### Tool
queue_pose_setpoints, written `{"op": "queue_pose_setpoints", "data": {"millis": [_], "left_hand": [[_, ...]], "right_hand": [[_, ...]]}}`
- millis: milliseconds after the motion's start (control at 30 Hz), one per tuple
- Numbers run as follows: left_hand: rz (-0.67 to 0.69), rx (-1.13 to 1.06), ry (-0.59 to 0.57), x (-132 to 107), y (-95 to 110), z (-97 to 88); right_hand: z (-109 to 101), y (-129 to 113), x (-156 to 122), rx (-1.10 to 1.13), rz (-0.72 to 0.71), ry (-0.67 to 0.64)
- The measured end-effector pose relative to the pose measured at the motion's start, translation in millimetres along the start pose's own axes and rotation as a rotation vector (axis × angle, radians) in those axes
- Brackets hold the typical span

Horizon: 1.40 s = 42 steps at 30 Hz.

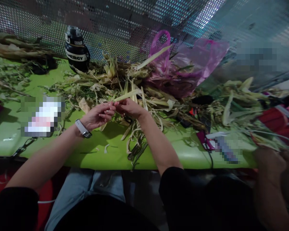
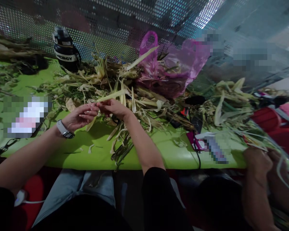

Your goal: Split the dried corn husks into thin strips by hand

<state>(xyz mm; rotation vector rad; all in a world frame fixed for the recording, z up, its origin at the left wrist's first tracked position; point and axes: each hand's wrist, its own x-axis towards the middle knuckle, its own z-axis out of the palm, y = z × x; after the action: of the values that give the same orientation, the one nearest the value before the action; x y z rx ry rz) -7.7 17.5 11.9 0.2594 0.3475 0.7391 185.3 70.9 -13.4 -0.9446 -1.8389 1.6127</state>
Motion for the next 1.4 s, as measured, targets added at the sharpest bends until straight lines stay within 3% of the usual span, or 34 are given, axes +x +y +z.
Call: {"op": "queue_pose_setpoints", "data": {"millis": [300,367,467,633,767,933,1233,1400], "left_hand": [[0.035,0.140,0.024,10,-3,-13.6],[0.040,0.221,0.091,12,-4,-17.4],[0.026,0.345,0.165,13,-5,-20.3],[0.003,0.462,0.205,11,-2,-20.7],[0.013,0.526,0.203,13,0,-22.7],[0.093,0.656,0.251,17,-6,-25.3],[0.314,0.750,0.261,20,-13,-21.6],[0.341,0.673,0.289,19,-15,-18.2]], "right_hand": [[-7,-13,-23,-0.287,0.097,0.044],[-2,-15,-31,-0.433,0.026,0.028],[9,-16,-43,-0.632,-0.090,0.114],[20,-15,-52,-0.864,-0.285,0.225],[19,-15,-53,-0.866,-0.340,0.288],[25,-16,-53,-0.905,-0.359,0.277],[24,-19,-51,-0.820,-0.372,0.153],[24,-16,-48,-0.830,-0.353,0.098]]}}
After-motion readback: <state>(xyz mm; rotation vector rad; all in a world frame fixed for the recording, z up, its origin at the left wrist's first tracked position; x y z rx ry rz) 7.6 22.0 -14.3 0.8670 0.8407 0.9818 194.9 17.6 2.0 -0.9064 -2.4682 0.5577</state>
